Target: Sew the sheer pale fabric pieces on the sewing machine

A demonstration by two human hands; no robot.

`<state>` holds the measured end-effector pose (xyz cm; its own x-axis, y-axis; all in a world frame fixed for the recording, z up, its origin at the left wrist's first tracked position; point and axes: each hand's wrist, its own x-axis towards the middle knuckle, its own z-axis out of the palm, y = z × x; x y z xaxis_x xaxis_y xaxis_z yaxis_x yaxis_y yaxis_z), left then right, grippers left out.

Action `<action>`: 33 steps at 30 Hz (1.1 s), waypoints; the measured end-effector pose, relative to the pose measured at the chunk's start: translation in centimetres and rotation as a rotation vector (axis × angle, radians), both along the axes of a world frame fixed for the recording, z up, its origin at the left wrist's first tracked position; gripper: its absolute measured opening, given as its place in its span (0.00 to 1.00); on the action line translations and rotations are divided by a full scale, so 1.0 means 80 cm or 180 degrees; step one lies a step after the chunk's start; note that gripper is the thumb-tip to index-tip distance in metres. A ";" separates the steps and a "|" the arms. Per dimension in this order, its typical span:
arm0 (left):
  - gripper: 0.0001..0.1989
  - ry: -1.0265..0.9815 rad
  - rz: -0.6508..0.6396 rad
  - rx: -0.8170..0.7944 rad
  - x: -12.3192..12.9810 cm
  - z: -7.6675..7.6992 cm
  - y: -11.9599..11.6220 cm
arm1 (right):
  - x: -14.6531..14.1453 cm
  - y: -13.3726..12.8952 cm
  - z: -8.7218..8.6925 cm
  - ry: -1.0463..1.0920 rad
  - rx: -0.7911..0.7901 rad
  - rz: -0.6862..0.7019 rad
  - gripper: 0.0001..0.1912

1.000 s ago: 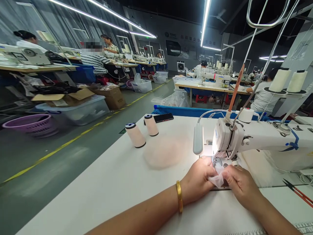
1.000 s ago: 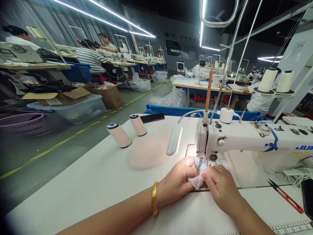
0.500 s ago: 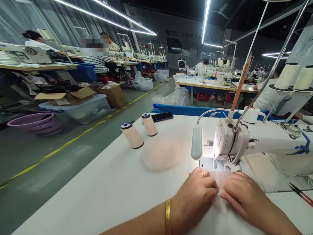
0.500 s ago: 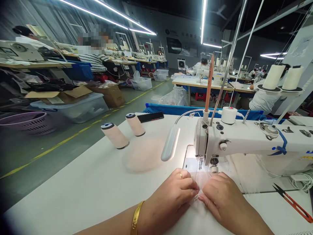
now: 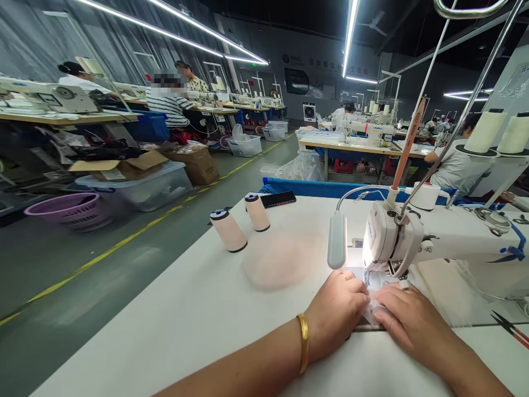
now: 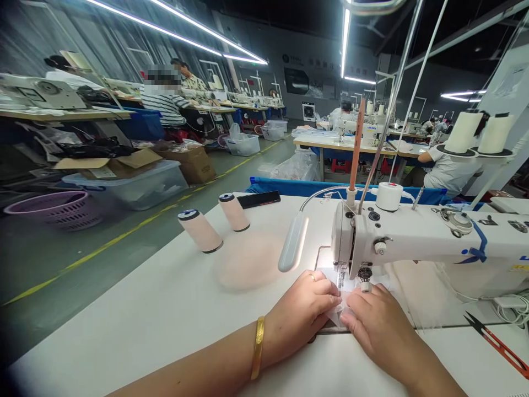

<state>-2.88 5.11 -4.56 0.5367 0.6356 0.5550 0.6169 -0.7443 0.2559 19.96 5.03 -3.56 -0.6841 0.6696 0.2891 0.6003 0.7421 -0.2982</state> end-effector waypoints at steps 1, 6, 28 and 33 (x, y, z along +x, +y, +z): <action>0.10 0.0004 0.0025 -0.0029 0.000 -0.001 0.002 | -0.001 -0.002 0.000 -0.0011 -0.0050 -0.0030 0.08; 0.13 -0.0130 0.0091 -0.0504 -0.001 0.002 0.009 | -0.008 -0.004 -0.011 -0.0038 -0.0161 -0.0285 0.19; 0.11 0.0021 -0.0455 -0.0058 -0.015 0.006 -0.021 | -0.001 -0.014 0.008 -0.0079 0.0195 0.0229 0.09; 0.10 0.0042 -0.0364 -0.0021 -0.015 0.002 -0.014 | -0.002 -0.010 -0.002 -0.0045 0.0431 0.0169 0.05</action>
<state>-4.09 4.02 -4.43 0.6131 0.5735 0.5433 0.5315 -0.8083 0.2534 19.79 4.26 -3.68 -0.7222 0.5879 0.3644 0.5626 0.8058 -0.1849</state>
